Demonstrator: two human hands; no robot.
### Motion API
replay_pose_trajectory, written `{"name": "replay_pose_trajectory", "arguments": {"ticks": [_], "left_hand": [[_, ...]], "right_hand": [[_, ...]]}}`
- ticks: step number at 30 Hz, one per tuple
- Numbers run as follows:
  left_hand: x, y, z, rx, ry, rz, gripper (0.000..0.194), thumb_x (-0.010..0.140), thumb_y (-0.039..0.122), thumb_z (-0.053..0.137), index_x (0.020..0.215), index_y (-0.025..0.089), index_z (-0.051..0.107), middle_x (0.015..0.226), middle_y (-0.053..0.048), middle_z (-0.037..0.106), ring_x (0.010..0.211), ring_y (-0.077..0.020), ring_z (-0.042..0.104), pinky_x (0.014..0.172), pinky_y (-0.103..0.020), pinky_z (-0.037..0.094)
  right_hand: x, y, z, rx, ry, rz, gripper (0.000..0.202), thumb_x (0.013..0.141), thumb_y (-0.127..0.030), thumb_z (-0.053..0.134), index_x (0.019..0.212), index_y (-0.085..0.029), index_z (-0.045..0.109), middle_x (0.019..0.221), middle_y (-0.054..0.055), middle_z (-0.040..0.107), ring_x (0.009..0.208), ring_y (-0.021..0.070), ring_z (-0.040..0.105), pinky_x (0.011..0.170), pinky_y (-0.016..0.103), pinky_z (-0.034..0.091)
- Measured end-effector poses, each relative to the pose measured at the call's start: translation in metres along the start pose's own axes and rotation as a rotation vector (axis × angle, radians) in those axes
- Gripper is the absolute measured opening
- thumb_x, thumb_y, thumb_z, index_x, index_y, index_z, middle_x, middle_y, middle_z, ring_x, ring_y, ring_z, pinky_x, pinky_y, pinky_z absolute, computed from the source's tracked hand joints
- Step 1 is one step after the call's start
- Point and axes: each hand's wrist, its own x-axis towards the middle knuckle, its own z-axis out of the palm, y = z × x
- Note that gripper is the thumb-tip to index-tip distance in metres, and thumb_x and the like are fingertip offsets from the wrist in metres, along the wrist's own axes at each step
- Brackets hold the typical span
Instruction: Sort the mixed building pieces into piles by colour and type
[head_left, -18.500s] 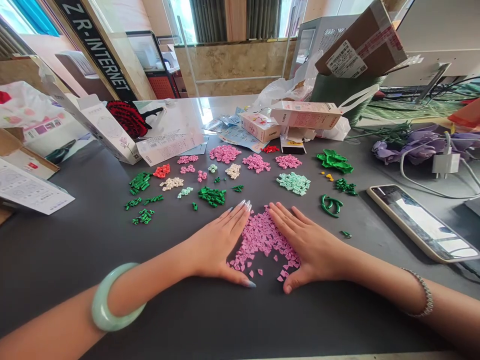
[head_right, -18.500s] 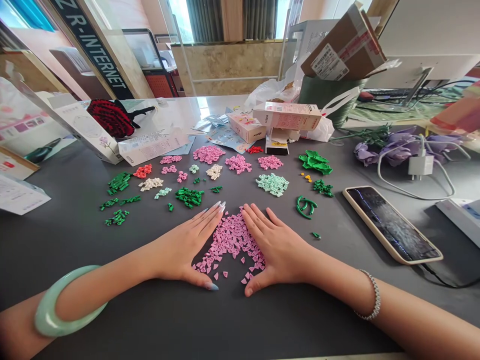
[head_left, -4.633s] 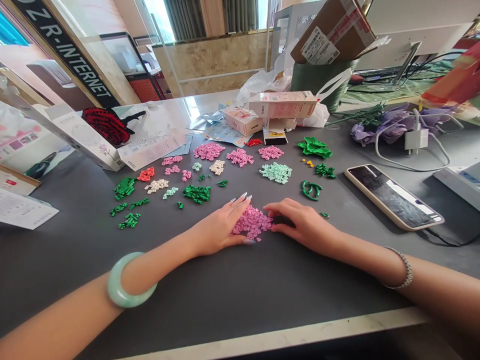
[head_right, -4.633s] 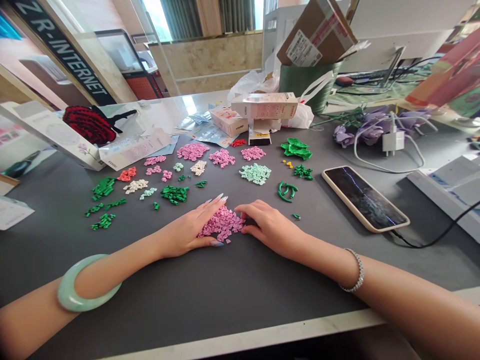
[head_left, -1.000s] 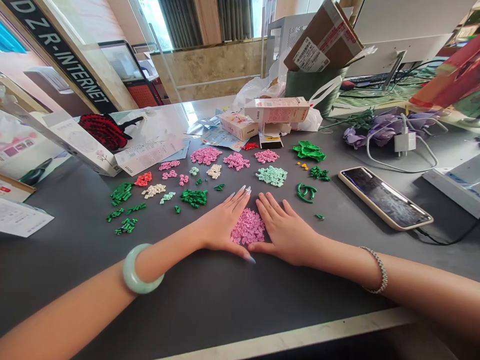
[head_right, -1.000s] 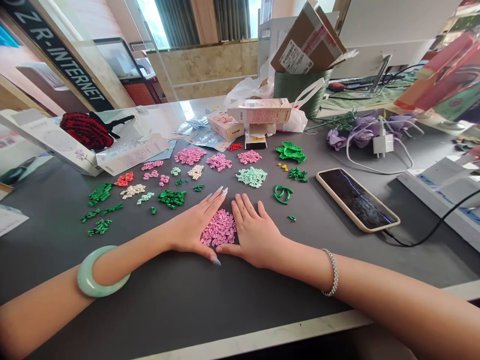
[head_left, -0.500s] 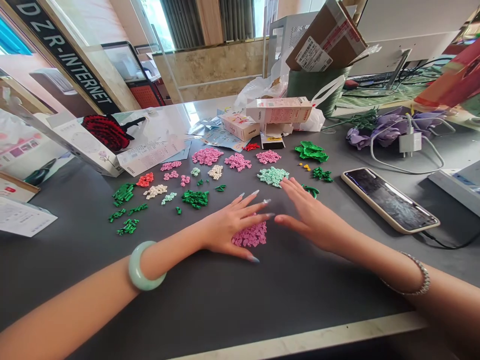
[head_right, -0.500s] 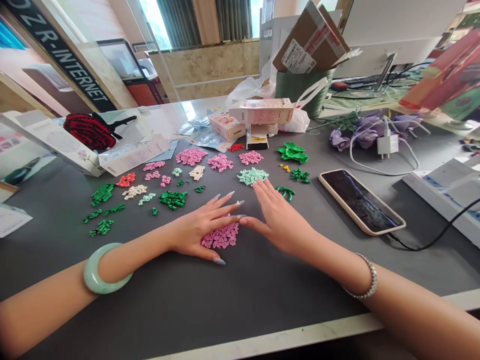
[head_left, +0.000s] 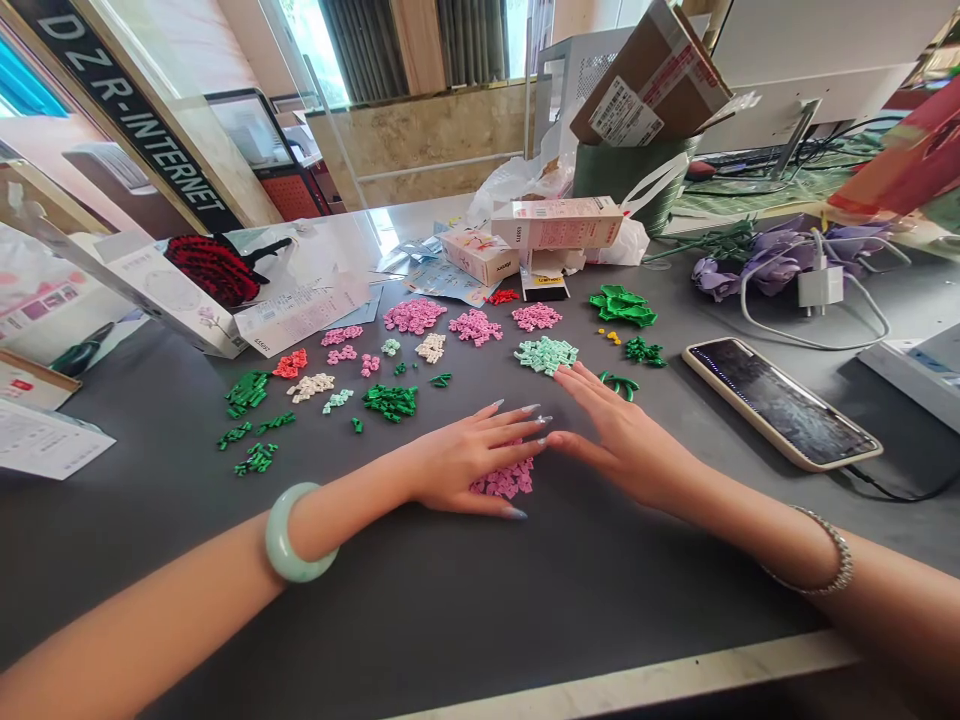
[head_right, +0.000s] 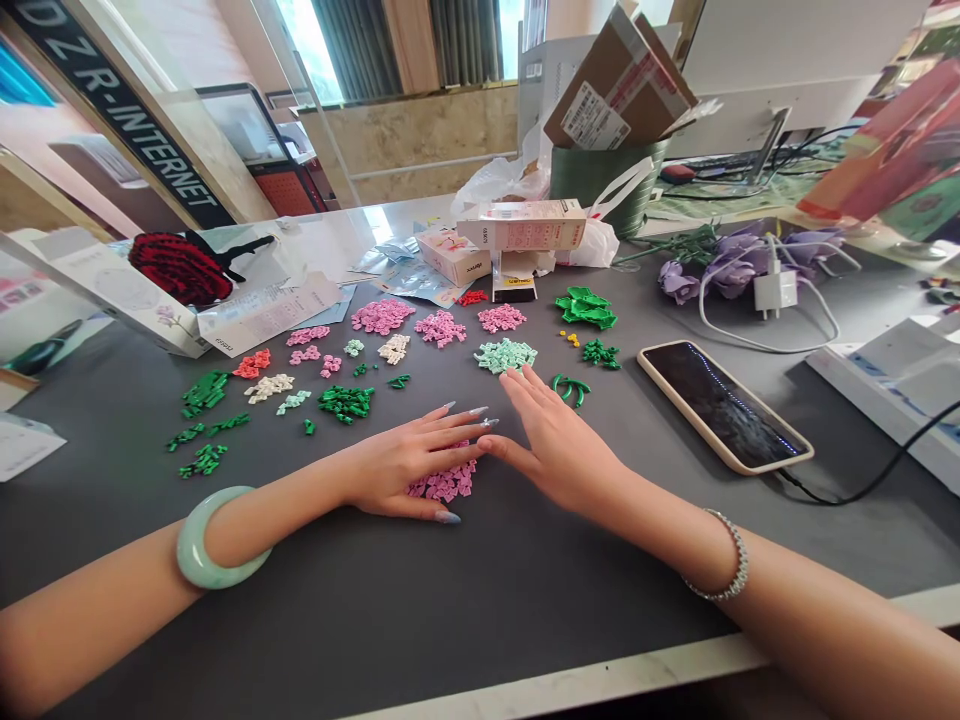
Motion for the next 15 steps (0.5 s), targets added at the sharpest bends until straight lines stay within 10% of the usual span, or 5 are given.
{"name": "replay_pose_trajectory", "arguments": {"ticks": [15], "left_hand": [[0.0004,0.0054,0.0039,-0.079,0.022,-0.073,0.052,0.096,0.04,0.042,0.143,0.018,0.035,0.151,-0.011,0.032,0.144,-0.0239,0.018,0.117,-0.051,0.019]], "right_hand": [[-0.0016,-0.0008,0.002,0.021,-0.018,-0.002,0.075,0.09,-0.061,0.036,0.141,-0.007,0.039,0.149,0.017,0.036,0.142,0.0284,0.021,0.113,0.049,0.029]]}}
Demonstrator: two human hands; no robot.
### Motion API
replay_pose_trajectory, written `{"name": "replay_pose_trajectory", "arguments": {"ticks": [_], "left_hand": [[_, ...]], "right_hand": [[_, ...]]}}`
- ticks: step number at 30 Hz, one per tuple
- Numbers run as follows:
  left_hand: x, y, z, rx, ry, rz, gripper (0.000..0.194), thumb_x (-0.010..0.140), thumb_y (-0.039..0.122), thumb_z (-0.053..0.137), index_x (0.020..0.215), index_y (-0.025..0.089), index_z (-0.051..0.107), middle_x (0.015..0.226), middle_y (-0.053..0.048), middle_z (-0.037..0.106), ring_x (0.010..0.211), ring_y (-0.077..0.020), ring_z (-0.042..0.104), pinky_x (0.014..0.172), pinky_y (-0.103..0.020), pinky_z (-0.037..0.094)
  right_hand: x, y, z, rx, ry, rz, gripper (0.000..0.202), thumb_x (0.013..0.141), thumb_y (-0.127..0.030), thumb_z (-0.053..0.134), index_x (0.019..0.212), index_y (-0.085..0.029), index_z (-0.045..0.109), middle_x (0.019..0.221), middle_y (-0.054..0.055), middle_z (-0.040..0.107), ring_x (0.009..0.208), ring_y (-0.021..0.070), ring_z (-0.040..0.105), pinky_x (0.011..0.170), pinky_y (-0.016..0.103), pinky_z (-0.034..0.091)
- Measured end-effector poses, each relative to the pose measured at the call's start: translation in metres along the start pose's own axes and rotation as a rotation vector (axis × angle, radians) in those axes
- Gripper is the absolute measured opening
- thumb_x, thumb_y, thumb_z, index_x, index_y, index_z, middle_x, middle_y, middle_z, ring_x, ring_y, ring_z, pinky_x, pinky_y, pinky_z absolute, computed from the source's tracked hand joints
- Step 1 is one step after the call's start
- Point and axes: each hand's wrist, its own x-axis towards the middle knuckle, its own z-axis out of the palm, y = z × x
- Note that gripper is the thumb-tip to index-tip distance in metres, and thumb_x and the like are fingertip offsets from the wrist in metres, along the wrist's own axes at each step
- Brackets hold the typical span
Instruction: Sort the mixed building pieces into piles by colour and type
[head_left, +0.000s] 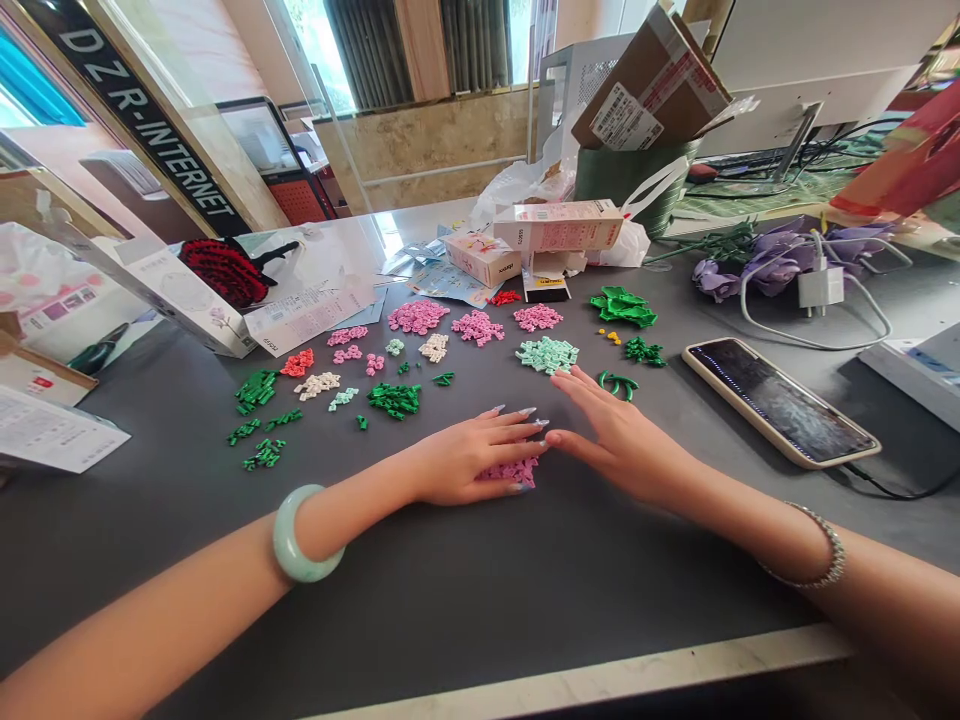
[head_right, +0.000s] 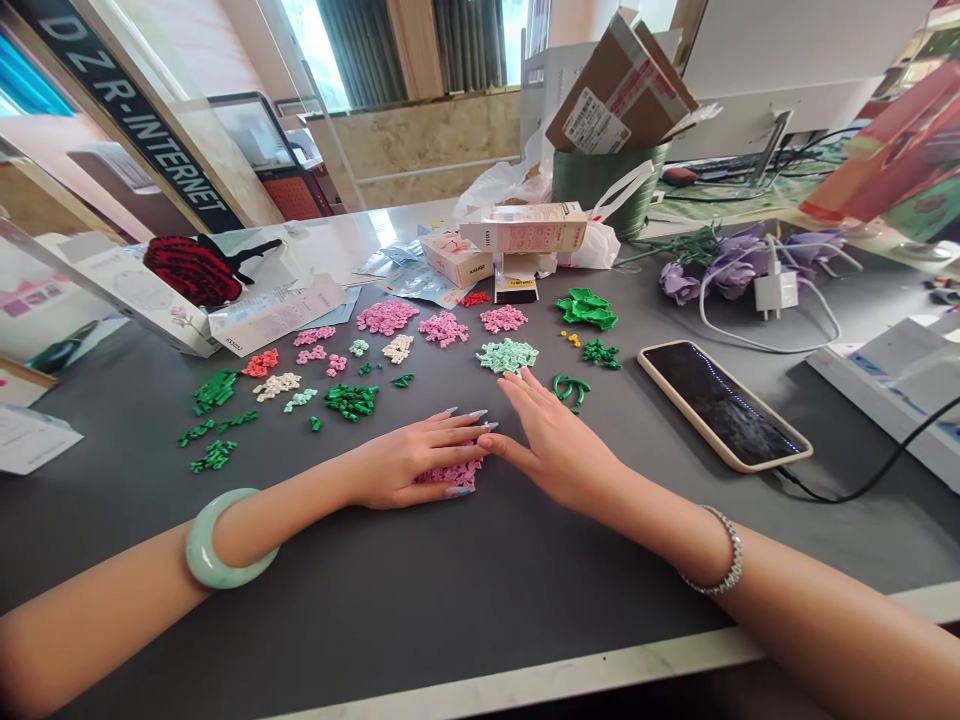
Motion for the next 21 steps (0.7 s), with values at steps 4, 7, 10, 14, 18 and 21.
{"name": "replay_pose_trajectory", "arguments": {"ticks": [4,7,10,14,18,21], "left_hand": [[0.0,0.002,0.0,-0.002,0.011,-0.018,0.052,0.096,0.04,0.043,0.143,0.019,0.035,0.152,-0.011,0.031,0.144,-0.0237,0.019,0.117,-0.051,0.019],[0.001,0.005,0.0,-0.017,0.023,-0.04,0.054,0.096,0.039,0.044,0.145,0.021,0.031,0.153,-0.01,0.028,0.144,-0.0231,0.018,0.117,-0.052,0.017],[0.002,0.008,0.0,-0.033,0.032,-0.054,0.052,0.096,0.037,0.045,0.144,0.02,0.032,0.152,-0.01,0.03,0.143,-0.0229,0.02,0.117,-0.052,0.016],[0.003,0.011,0.001,-0.044,0.053,-0.086,0.05,0.096,0.035,0.045,0.142,0.018,0.036,0.15,-0.01,0.033,0.143,-0.0242,0.023,0.116,-0.054,0.018],[0.004,0.016,0.003,-0.043,0.087,-0.111,0.05,0.095,0.036,0.048,0.141,0.02,0.038,0.149,-0.011,0.036,0.141,-0.0252,0.026,0.116,-0.054,0.019],[0.005,0.019,0.006,-0.043,0.125,-0.129,0.051,0.094,0.039,0.05,0.14,0.02,0.039,0.148,-0.012,0.037,0.141,-0.0251,0.027,0.116,-0.053,0.021]], "right_hand": [[0.0,0.0,0.0,-0.003,0.004,0.001,0.073,0.09,-0.061,0.037,0.141,-0.008,0.04,0.148,0.017,0.037,0.142,0.0293,0.023,0.112,0.052,0.029],[0.0,0.0,0.0,-0.005,0.006,-0.005,0.073,0.09,-0.061,0.036,0.14,-0.009,0.041,0.147,0.017,0.039,0.141,0.0296,0.024,0.112,0.052,0.029],[0.0,0.0,-0.001,0.004,0.007,-0.012,0.07,0.09,-0.06,0.037,0.14,-0.011,0.042,0.146,0.017,0.041,0.141,0.0299,0.025,0.112,0.053,0.03],[-0.001,-0.002,-0.001,0.014,0.015,-0.013,0.068,0.09,-0.059,0.039,0.139,-0.012,0.043,0.145,0.017,0.042,0.14,0.0308,0.027,0.11,0.055,0.031],[-0.001,-0.003,-0.002,0.009,0.012,-0.011,0.067,0.09,-0.057,0.039,0.138,-0.011,0.043,0.145,0.017,0.043,0.14,0.0302,0.028,0.111,0.053,0.031],[-0.001,-0.003,-0.003,0.005,0.004,-0.015,0.066,0.091,-0.057,0.039,0.137,-0.01,0.044,0.144,0.017,0.043,0.14,0.03,0.028,0.111,0.052,0.032]]}}
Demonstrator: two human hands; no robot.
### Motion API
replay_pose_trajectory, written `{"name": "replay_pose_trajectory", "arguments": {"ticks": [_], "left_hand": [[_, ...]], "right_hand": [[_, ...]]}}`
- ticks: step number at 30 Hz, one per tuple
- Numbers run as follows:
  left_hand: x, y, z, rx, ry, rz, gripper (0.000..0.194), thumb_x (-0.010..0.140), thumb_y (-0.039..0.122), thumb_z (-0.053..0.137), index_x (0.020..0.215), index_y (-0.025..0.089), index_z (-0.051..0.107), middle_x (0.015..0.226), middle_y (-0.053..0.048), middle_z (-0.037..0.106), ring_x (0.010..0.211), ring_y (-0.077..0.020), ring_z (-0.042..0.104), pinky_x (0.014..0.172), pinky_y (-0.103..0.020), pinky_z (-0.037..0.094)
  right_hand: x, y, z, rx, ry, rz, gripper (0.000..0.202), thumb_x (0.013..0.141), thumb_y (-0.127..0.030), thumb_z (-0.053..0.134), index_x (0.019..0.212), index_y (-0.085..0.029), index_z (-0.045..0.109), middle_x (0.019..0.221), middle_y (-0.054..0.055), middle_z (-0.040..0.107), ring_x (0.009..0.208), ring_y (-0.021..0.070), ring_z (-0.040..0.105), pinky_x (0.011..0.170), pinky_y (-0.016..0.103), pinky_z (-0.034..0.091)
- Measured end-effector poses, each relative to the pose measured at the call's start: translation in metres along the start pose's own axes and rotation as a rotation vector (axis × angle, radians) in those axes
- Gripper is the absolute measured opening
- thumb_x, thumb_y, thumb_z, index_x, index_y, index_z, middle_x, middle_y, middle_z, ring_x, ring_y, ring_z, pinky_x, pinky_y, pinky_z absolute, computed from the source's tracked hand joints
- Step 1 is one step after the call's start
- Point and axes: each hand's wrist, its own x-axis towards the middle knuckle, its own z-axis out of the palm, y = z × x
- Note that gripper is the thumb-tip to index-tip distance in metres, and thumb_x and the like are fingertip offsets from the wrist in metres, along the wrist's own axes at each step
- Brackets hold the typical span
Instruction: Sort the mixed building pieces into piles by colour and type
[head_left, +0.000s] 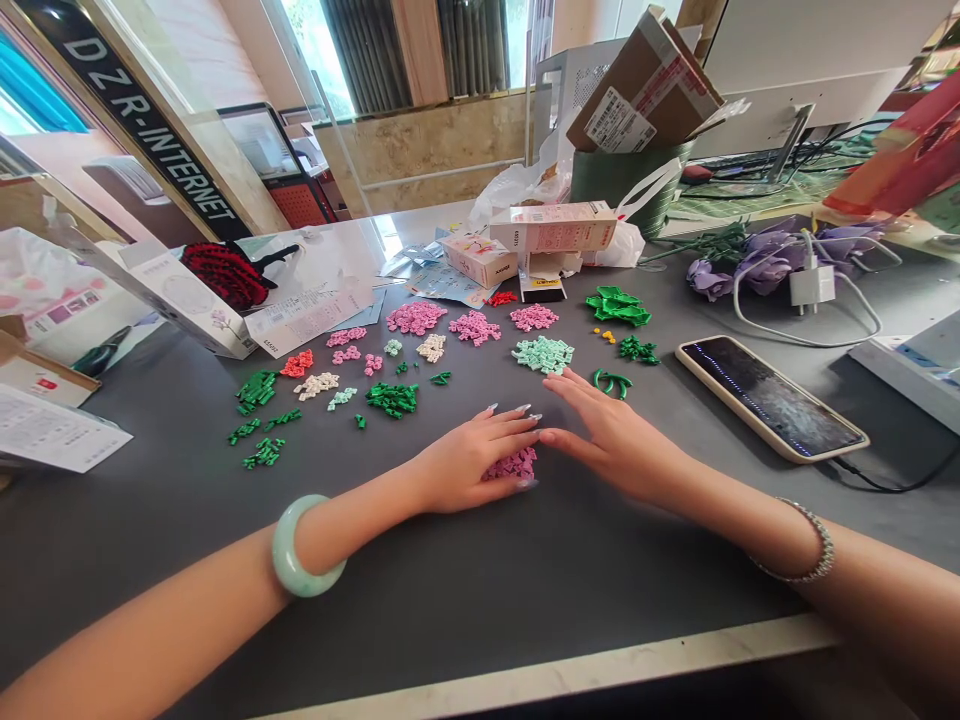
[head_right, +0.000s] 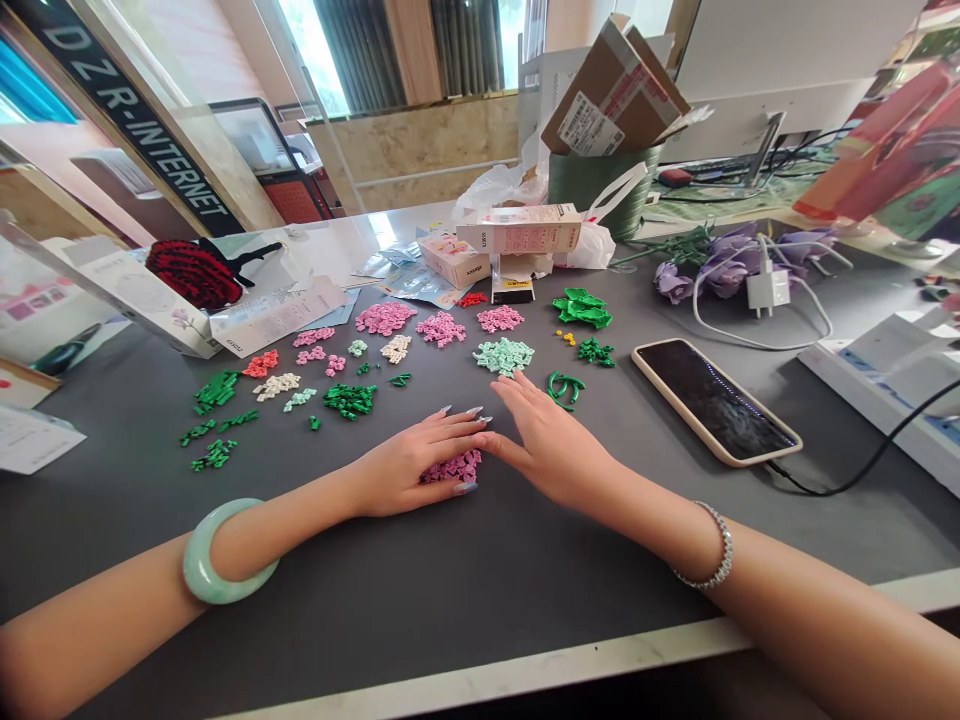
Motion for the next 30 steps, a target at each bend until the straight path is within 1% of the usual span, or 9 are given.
{"name": "replay_pose_trajectory", "arguments": {"ticks": [2,5,7,12,17,21,23,27,30], "left_hand": [[0.001,0.002,0.002,0.008,0.026,-0.006,0.054,0.092,0.041,0.052,0.14,0.019,0.039,0.148,-0.013,0.038,0.141,-0.0259,0.027,0.116,-0.053,0.022],[0.004,0.004,0.006,0.052,0.04,0.001,0.057,0.09,0.043,0.057,0.139,0.018,0.041,0.146,-0.013,0.04,0.141,-0.0275,0.028,0.115,-0.056,0.023],[0.005,0.005,0.008,0.082,0.037,0.002,0.054,0.09,0.043,0.056,0.136,0.018,0.045,0.146,-0.014,0.041,0.14,-0.0279,0.029,0.114,-0.057,0.024],[0.006,0.006,0.01,0.097,0.054,-0.01,0.042,0.092,0.039,0.054,0.129,0.019,0.053,0.142,-0.013,0.046,0.138,-0.0277,0.034,0.113,-0.056,0.026],[0.007,0.004,0.012,0.09,0.083,-0.011,0.038,0.093,0.036,0.052,0.126,0.017,0.056,0.138,-0.012,0.052,0.136,-0.0268,0.037,0.112,-0.053,0.029],[0.007,0.002,0.014,0.082,0.099,-0.014,0.032,0.095,0.036,0.049,0.12,0.02,0.061,0.136,-0.011,0.054,0.135,-0.0258,0.039,0.112,-0.052,0.031],[0.007,0.002,0.014,0.076,0.106,-0.019,0.03,0.096,0.035,0.048,0.119,0.021,0.061,0.135,-0.011,0.055,0.135,-0.0253,0.04,0.111,-0.053,0.031],[0.006,0.002,0.016,0.072,0.126,-0.05,0.03,0.096,0.032,0.046,0.121,0.021,0.06,0.135,-0.01,0.055,0.133,-0.026,0.041,0.11,-0.056,0.031],[0.007,0.002,0.017,0.072,0.148,-0.091,0.031,0.097,0.033,0.043,0.122,0.022,0.059,0.136,-0.01,0.054,0.133,-0.0258,0.042,0.11,-0.056,0.032]], "right_hand": [[0.0,0.001,0.0,-0.002,0.002,-0.002,0.066,0.091,-0.057,0.039,0.137,-0.011,0.045,0.144,0.017,0.044,0.14,0.03,0.029,0.11,0.052,0.032],[-0.001,0.002,0.001,-0.004,0.011,-0.007,0.062,0.091,-0.056,0.04,0.137,-0.015,0.045,0.143,0.015,0.046,0.139,0.0303,0.03,0.109,0.053,0.033],[-0.001,0.002,0.002,-0.005,0.01,-0.006,0.061,0.091,-0.056,0.041,0.136,-0.016,0.046,0.142,0.015,0.047,0.139,0.0304,0.03,0.109,0.054,0.034],[0.0,0.0,0.0,-0.022,-0.02,0.007,0.065,0.091,-0.057,0.039,0.135,-0.009,0.047,0.143,0.017,0.045,0.139,0.0297,0.03,0.11,0.05,0.034],[-0.001,-0.001,0.0,-0.024,-0.023,0.007,0.065,0.091,-0.057,0.039,0.135,-0.01,0.047,0.144,0.016,0.044,0.139,0.0293,0.03,0.11,0.05,0.035],[-0.001,-0.001,0.001,-0.014,0.009,-0.004,0.061,0.091,-0.055,0.041,0.134,-0.012,0.048,0.143,0.016,0.046,0.138,0.0301,0.032,0.109,0.052,0.035],[-0.001,-0.001,0.002,-0.011,0.02,-0.009,0.06,0.091,-0.055,0.041,0.133,-0.014,0.049,0.142,0.016,0.047,0.138,0.03,0.033,0.109,0.052,0.035],[0.0,0.0,0.003,-0.015,0.009,0.002,0.062,0.09,-0.057,0.041,0.133,-0.013,0.049,0.142,0.016,0.047,0.138,0.0294,0.033,0.109,0.051,0.035],[-0.001,0.001,0.004,-0.007,0.002,-0.01,0.061,0.09,-0.057,0.041,0.133,-0.015,0.05,0.142,0.015,0.048,0.137,0.0299,0.034,0.109,0.052,0.036]]}}
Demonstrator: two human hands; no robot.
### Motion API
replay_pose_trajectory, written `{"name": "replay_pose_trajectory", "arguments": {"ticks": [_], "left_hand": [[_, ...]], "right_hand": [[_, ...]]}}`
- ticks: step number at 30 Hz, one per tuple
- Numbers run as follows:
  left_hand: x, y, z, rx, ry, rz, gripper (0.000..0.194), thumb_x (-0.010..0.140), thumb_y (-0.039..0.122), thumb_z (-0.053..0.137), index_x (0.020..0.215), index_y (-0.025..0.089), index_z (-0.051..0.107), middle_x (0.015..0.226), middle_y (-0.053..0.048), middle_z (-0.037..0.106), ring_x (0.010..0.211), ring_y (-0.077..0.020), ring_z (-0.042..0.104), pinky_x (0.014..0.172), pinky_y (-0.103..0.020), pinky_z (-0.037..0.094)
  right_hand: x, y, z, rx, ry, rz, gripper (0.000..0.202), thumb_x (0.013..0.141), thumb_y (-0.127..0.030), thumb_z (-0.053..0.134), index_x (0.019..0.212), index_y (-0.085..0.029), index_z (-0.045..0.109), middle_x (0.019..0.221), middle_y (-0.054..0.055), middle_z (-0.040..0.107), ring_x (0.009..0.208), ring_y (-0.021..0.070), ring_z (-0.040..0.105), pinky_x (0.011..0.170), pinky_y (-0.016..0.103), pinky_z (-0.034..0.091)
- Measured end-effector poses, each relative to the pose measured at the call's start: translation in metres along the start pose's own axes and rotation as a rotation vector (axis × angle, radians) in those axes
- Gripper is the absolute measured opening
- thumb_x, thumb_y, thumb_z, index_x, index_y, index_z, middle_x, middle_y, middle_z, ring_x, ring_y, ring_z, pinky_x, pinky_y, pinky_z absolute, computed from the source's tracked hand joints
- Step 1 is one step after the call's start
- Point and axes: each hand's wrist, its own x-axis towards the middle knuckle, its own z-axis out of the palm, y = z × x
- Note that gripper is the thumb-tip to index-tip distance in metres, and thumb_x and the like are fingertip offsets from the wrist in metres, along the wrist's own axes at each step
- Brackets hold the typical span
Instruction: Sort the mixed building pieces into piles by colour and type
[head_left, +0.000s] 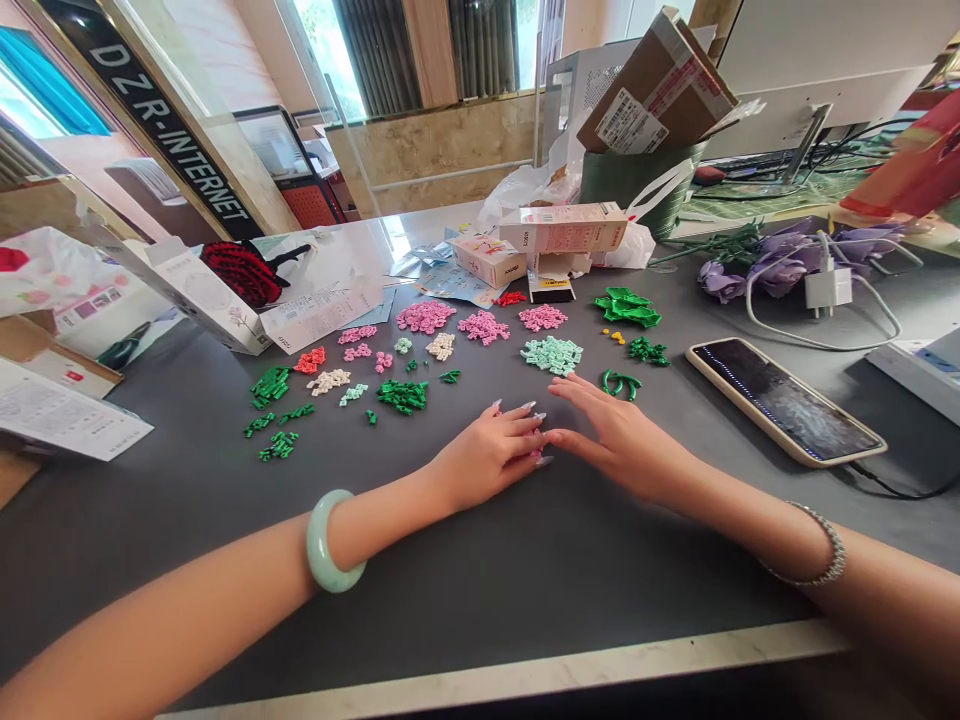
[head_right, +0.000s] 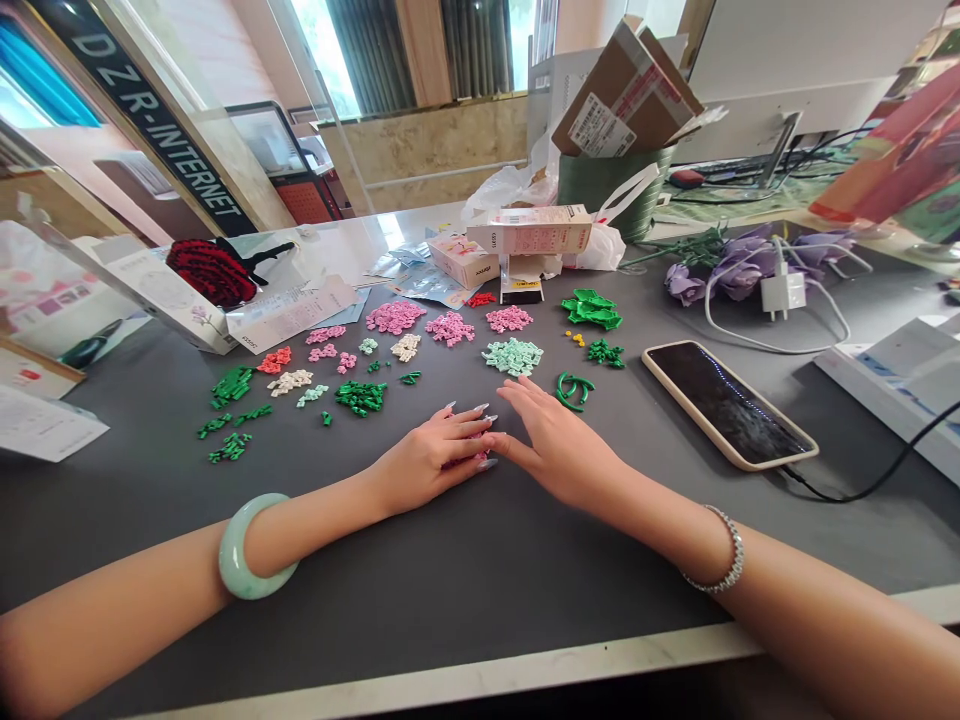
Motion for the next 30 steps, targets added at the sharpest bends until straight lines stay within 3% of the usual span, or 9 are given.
{"name": "replay_pose_trajectory", "arguments": {"ticks": [17,30], "left_hand": [[0.011,-0.005,0.005,0.047,0.162,-0.192,0.035,0.097,0.031,0.04,0.123,0.016,0.058,0.136,-0.013,0.054,0.131,-0.0253,0.044,0.11,-0.047,0.036],[0.029,-0.014,0.003,0.1,0.208,-0.298,0.037,0.096,0.025,0.04,0.125,0.006,0.056,0.132,-0.017,0.056,0.131,-0.0292,0.043,0.108,-0.044,0.038]], "right_hand": [[-0.002,-0.001,0.003,0.008,0.006,-0.022,0.055,0.091,-0.055,0.041,0.129,-0.017,0.053,0.137,0.014,0.053,0.134,0.0306,0.039,0.107,0.052,0.038],[-0.001,-0.003,0.0,-0.005,-0.013,0.006,0.06,0.09,-0.056,0.04,0.129,-0.012,0.054,0.138,0.015,0.052,0.134,0.0291,0.04,0.109,0.05,0.036]]}}
